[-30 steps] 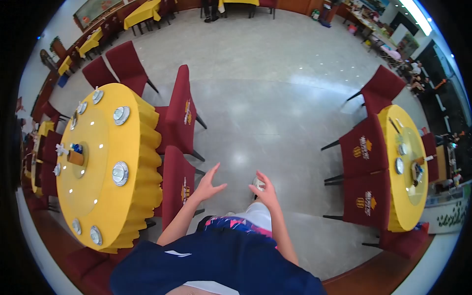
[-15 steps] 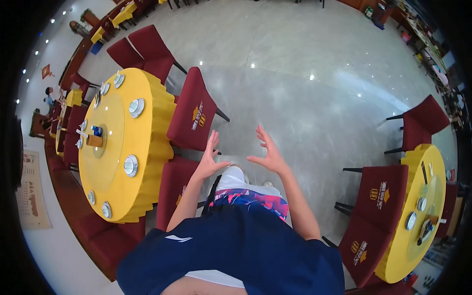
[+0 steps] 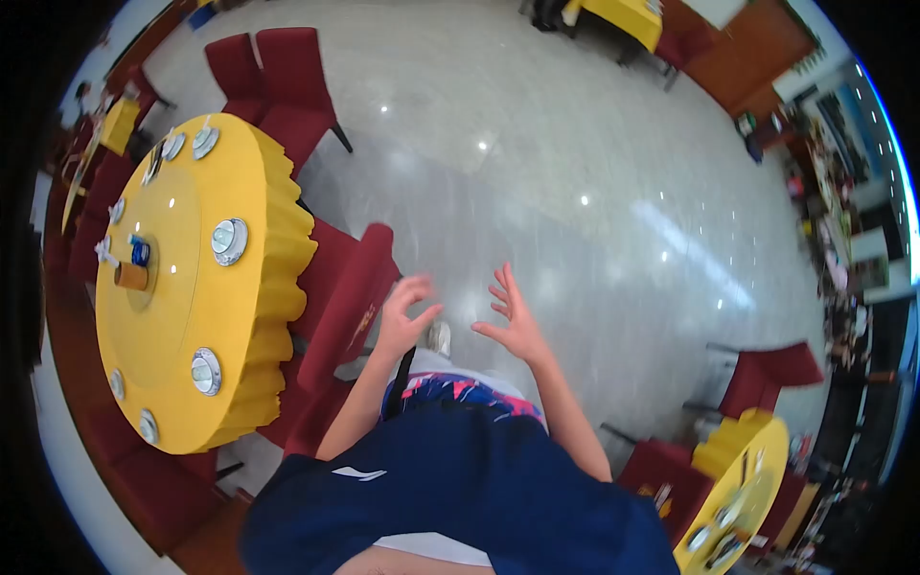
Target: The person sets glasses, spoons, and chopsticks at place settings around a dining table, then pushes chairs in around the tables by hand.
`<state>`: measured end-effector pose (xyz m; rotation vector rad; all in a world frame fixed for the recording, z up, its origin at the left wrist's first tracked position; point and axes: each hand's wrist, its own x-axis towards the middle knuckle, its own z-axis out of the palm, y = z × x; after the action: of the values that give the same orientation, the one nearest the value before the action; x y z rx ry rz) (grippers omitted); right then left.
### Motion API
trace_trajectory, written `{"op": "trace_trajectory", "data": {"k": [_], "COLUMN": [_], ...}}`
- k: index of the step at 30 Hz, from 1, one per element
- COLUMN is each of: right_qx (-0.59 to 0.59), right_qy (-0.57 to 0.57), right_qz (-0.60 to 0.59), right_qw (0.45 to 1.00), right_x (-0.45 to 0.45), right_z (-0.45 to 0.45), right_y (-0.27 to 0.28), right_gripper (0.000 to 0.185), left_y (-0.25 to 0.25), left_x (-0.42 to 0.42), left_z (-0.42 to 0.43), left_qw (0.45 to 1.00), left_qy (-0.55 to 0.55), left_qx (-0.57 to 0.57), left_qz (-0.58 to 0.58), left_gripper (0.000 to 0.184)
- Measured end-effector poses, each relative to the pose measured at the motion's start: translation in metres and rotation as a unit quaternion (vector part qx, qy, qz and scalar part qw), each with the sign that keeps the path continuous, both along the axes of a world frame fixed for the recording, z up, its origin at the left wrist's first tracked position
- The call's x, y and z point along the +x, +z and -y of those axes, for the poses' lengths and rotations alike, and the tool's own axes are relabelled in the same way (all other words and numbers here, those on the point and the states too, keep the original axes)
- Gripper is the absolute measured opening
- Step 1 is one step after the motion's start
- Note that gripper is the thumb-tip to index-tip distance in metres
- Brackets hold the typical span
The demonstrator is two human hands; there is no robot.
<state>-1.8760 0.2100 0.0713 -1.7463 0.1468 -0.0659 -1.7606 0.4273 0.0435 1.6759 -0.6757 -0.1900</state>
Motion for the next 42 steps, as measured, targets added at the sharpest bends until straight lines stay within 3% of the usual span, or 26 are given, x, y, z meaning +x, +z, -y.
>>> {"op": "trace_trajectory", "data": {"k": [3, 5, 7, 8, 10, 11, 13, 15, 16, 18, 21, 22, 23, 25, 26, 28, 29, 31, 33, 34, 36, 37, 39, 40, 41, 42], "right_qx": [0.071, 0.13, 0.136, 0.132, 0.122, 0.105, 0.117, 0.017, 0.022, 0.114, 0.105, 0.105, 0.118, 0.139, 0.141, 0.139, 0.145, 0.152, 0.201, 0.198, 0.123, 0.118, 0.149, 0.133, 0.124, 0.139], "right_qy": [-0.005, -0.074, -0.032, -0.016, -0.027, -0.063, -0.071, 0.1, 0.113, 0.098, 0.14, 0.156, 0.167, 0.181, 0.192, 0.209, 0.204, 0.203, 0.144, 0.145, 0.206, 0.204, 0.192, 0.238, 0.245, 0.24], "right_qz": [0.002, 0.024, -0.006, -0.031, -0.009, 0.017, 0.044, -0.03, -0.026, -0.153, -0.023, -0.018, -0.004, 0.002, -0.009, -0.014, -0.003, 0.006, 0.015, 0.021, -0.065, -0.06, -0.039, -0.066, -0.066, -0.048], "right_qw": [0.997, 0.989, 0.99, 0.991, 0.992, 0.992, 0.99, 0.994, 0.993, 0.977, 0.984, 0.982, 0.979, 0.974, 0.971, 0.968, 0.968, 0.967, 0.969, 0.969, 0.969, 0.97, 0.969, 0.96, 0.959, 0.96], "right_x": [0.067, 0.11, 0.149, 0.169, 0.203, 0.222, 0.266, 0.305, 0.33, 0.383, 0.454, 0.482, 0.505, 0.541, 0.565, 0.614, 0.635, 0.671, 0.714, 0.739, 0.789, 0.813, 0.854, 0.879, 0.899, 0.915], "right_z": [0.024, 0.038, 0.066, 0.078, 0.083, 0.088, 0.122, 0.199, 0.216, 0.243, 0.249, 0.259, 0.266, 0.275, 0.281, 0.293, 0.295, 0.289, 0.281, 0.286, 0.286, 0.281, 0.267, 0.269, 0.268, 0.256], "right_y": [-0.001, 0.0, -0.018, -0.03, -0.023, -0.016, -0.049, -0.141, -0.137, -0.12, -0.025, -0.02, -0.018, -0.015, -0.012, -0.01, -0.011, -0.013, -0.017, -0.031, -0.049, -0.046, -0.031, -0.034, -0.029, -0.01], "right_gripper": [0.111, 0.109, 0.109, 0.108, 0.099, 0.091, 0.079, 0.074, 0.074, 0.072, 0.082, 0.082, 0.089, 0.097, 0.101, 0.106, 0.105, 0.104, 0.075, 0.075, 0.032, 0.032, 0.009, 0.029, 0.029, 0.05], "left_y": [-0.004, -0.002, -0.002, 0.0, 0.015, 0.011, 0.001, -0.006, -0.003, 0.01, -0.007, -0.014, -0.021, -0.017, -0.016, 0.001, 0.002, 0.001, -0.01, -0.013, -0.014, -0.012, -0.005, -0.001, 0.004, 0.011], "left_x": [0.05, 0.078, 0.11, 0.123, 0.147, 0.165, 0.209, 0.246, 0.268, 0.302, 0.362, 0.38, 0.396, 0.42, 0.43, 0.453, 0.467, 0.492, 0.531, 0.556, 0.608, 0.635, 0.693, 0.722, 0.748, 0.775], "left_z": [0.019, 0.032, 0.046, 0.055, 0.075, 0.083, 0.103, 0.126, 0.136, 0.157, 0.183, 0.188, 0.191, 0.194, 0.199, 0.216, 0.221, 0.224, 0.216, 0.216, 0.215, 0.215, 0.215, 0.214, 0.218, 0.221], "left_qw": [0.994, 0.994, 0.992, 0.993, 0.981, 0.98, 0.99, 0.987, 0.985, 0.977, 0.968, 0.969, 0.966, 0.97, 0.968, 0.957, 0.956, 0.934, 0.933, 0.933, 0.934, 0.931, 0.937, 0.94, 0.938, 0.942], "left_qy": [-0.017, 0.005, -0.025, 0.001, 0.05, 0.071, 0.043, 0.085, 0.114, 0.165, 0.208, 0.198, 0.212, 0.205, 0.212, 0.275, 0.28, 0.339, 0.34, 0.338, 0.335, 0.333, 0.314, 0.3, 0.306, 0.3], "left_qx": [0.02, 0.051, -0.029, -0.024, -0.057, -0.055, 0.009, 0.013, 0.017, -0.014, -0.048, -0.039, -0.038, 0.059, 0.06, 0.074, 0.071, 0.081, 0.079, 0.077, 0.04, 0.008, -0.013, -0.028, -0.038, -0.057], "left_qz": [-0.111, -0.095, -0.117, -0.116, -0.177, -0.176, -0.136, -0.135, -0.129, -0.132, -0.134, -0.144, -0.142, -0.118, -0.117, -0.063, -0.06, -0.084, -0.088, -0.095, -0.118, -0.149, -0.154, -0.16, -0.159, -0.14], "left_gripper": [0.017, 0.014, 0.054, 0.054, 0.113, 0.113, 0.143, 0.142, 0.141, 0.132, 0.11, 0.096, 0.096, 0.071, 0.071, 0.098, 0.098, 0.128, 0.136, 0.145, 0.144, 0.142, 0.143, 0.144, 0.144, 0.136]}}
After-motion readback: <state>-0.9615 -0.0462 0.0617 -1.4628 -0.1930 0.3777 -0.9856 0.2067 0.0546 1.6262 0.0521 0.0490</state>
